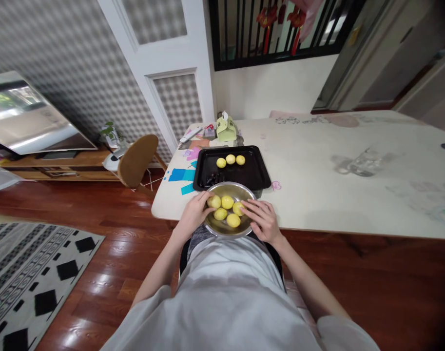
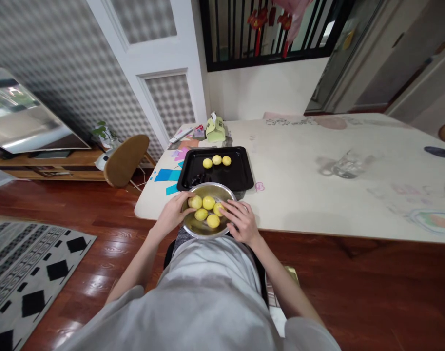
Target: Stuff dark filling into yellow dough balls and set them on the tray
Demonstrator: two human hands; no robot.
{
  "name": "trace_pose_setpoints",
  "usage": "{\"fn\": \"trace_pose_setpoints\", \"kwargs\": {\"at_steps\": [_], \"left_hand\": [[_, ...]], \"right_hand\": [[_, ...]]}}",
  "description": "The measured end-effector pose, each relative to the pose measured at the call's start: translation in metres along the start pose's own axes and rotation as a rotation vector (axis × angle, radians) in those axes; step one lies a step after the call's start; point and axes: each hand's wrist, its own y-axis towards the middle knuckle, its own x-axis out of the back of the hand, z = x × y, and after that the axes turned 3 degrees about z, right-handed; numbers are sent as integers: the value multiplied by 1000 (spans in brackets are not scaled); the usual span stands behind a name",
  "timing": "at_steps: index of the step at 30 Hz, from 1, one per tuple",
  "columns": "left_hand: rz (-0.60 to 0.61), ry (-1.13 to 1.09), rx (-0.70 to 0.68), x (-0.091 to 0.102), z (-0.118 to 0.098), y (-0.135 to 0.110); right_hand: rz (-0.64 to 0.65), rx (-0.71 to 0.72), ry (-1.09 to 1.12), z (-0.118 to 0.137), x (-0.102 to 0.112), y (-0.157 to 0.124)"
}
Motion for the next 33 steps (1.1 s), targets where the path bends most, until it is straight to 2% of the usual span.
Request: {"fn": "trace_pose_setpoints", "kwargs": {"at_steps": [15, 25, 29, 33], "left_hand": [[10, -79, -101, -7, 6, 7], [-15, -61, -178, -15, 2, -3], [29, -115, -246, -15, -6, -5], [82, -128, -269, -16, -7, -3]], "right_hand": [[-2, 9, 0, 1, 1, 0], [21, -8, -13, -2, 0, -2], [30, -11, -18, 0, 1, -2], [-53, -41, 49, -1, 9, 4]]}}
